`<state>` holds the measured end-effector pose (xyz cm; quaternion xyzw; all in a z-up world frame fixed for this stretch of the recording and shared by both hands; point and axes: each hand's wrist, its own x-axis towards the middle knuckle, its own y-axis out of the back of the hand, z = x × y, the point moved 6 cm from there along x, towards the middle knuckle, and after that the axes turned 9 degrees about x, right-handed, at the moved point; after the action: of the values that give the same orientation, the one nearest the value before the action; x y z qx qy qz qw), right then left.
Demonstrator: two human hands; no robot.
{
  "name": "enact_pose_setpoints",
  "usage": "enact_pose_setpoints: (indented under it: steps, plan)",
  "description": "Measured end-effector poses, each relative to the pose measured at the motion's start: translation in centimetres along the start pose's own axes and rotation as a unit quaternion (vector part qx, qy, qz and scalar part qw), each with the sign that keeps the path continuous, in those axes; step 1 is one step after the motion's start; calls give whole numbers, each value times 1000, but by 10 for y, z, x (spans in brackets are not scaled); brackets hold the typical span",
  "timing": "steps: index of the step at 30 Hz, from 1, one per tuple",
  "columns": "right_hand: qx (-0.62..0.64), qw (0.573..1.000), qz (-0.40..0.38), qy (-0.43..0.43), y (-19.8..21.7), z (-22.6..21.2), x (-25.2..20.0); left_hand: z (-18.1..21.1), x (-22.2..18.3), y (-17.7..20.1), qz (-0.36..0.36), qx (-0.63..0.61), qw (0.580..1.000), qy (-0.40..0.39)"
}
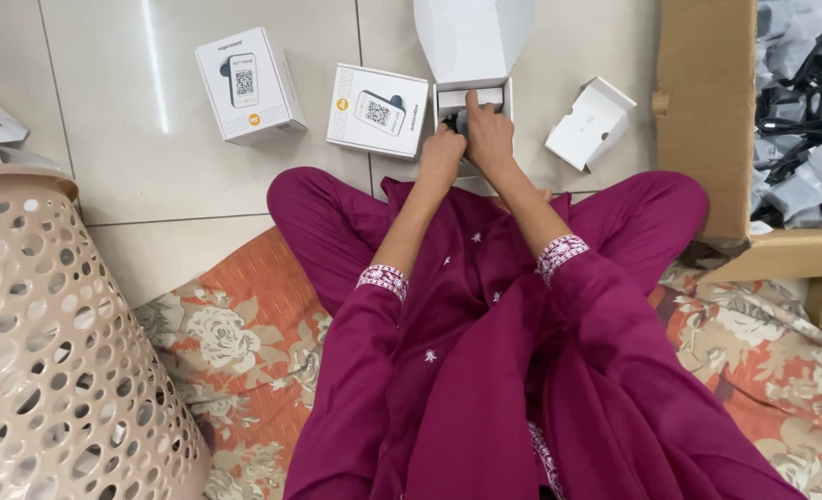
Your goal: The person sits cross-legged on the floor and packs small white devices into retail boxes: they place a device into an open box, fold the lid closed, and set the finished box aside, repeating the process with several boxes. A large carton of wrapped devices sits nearby.
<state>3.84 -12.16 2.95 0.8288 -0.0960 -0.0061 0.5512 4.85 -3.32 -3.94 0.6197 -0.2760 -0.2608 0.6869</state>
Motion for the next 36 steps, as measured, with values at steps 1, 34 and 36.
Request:
enact_pose_setpoints:
  steps: [1,34,36]
  plan:
    - [1,1000,1,3,-5,3,2,-2,1,5,2,2,1000,2]
    - [104,982,157,-20,69,-21,-42,-20,38,23,74,14,995,-70]
    - [76,988,119,-60,50,-19,-35,-18,38,17,55,23,998,-36]
